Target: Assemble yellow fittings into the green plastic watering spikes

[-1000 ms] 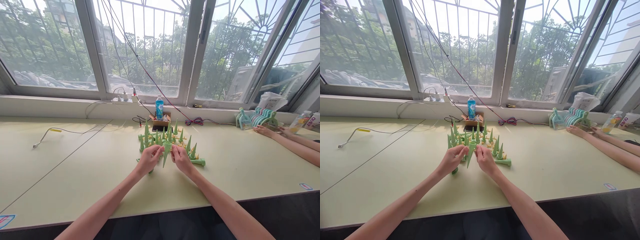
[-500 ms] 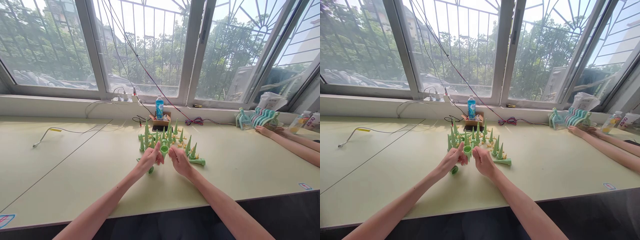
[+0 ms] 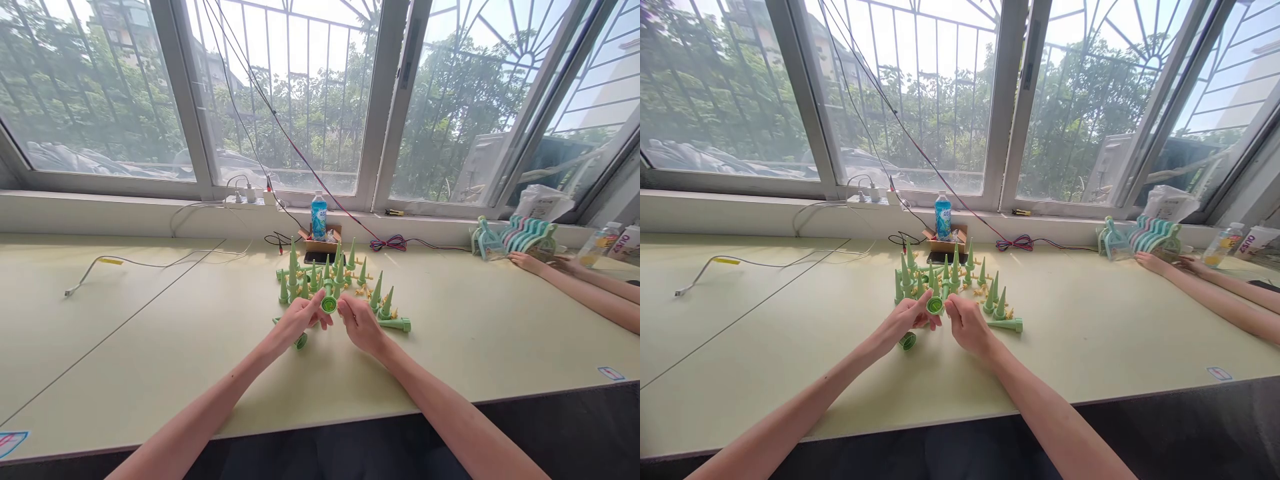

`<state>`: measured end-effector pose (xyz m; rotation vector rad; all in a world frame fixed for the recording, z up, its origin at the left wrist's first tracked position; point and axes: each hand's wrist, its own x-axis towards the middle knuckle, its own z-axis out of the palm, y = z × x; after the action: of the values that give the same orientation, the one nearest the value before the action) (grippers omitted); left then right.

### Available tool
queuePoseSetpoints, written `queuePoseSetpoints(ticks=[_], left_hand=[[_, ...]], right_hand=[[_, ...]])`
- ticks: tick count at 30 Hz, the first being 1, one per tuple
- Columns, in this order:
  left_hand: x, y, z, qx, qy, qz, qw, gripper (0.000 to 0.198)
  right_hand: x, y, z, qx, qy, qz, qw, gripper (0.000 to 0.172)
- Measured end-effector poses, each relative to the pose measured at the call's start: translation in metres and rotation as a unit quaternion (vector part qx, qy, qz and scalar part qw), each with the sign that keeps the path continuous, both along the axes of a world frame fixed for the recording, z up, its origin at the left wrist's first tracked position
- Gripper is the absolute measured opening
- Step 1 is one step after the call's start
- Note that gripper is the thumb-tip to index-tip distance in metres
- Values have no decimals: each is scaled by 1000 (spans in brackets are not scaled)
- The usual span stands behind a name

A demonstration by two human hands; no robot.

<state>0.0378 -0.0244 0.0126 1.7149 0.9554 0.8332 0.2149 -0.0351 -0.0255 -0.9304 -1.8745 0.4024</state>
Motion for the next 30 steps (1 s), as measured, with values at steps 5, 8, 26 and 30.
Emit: queuePoseSetpoints(ticks=[5,8,26,30], left_hand=[[0,0,-1,12,7,3,1000,69],[0,1,-3,23,12,7,1000,69],[-2,-4,5,113,29,-21,993,42],[-3,-3,1,122,19,-18,992,35]], right_hand=[[1,2,-1,-4,12,8,1000,37],[1,3,-2,-5,19,10,1000,37],[1,5,-4,-11,22,-7,1000,37],[1,6,-4,-6,21,-8,1000,36]])
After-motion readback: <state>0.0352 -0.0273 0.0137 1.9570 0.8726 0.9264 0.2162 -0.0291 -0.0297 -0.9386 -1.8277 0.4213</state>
